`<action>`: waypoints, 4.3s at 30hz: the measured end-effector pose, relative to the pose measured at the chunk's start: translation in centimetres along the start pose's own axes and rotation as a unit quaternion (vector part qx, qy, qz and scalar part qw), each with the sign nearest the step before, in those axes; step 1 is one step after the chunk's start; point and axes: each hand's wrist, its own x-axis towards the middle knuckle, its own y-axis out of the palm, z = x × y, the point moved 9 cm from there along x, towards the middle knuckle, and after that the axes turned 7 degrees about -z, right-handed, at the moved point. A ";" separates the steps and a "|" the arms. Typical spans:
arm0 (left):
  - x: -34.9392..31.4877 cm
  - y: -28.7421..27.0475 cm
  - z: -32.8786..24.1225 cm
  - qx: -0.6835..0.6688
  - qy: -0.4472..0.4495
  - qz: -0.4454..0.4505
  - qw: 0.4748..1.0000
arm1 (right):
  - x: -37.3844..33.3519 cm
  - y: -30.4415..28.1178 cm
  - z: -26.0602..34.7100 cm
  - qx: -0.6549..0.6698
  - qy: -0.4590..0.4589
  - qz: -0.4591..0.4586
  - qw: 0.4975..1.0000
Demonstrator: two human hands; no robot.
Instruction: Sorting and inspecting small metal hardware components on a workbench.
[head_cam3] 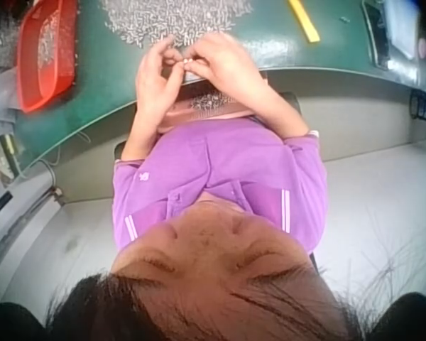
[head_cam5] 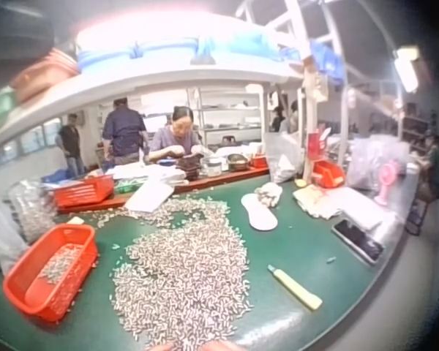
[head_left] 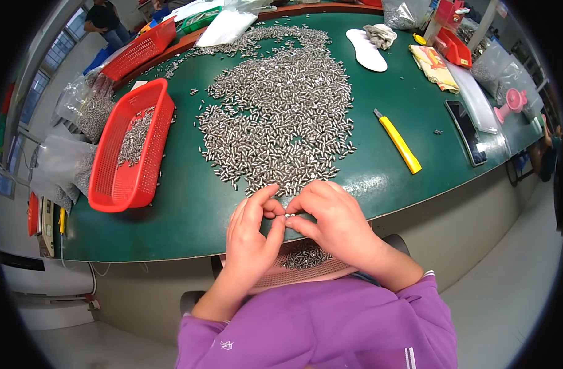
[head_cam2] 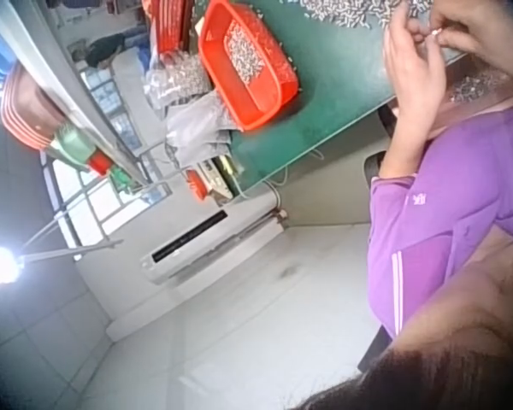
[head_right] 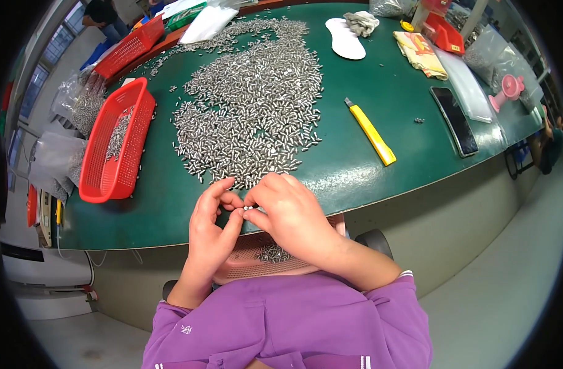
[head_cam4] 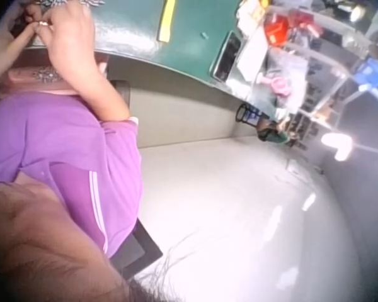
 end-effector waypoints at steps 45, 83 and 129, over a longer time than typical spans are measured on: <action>1.0 0.6 0.2 0.012 -0.014 0.016 1.000 | 0.7 -0.4 0.3 -0.022 -0.052 0.000 0.998; -0.3 -0.9 0.9 -0.080 -0.051 -0.053 0.994 | 0.0 0.7 0.8 -0.010 -0.056 0.005 0.998; 1.1 0.2 -0.1 0.023 -0.018 -0.027 0.999 | 0.7 -0.2 -0.1 -0.053 -0.004 -0.032 0.998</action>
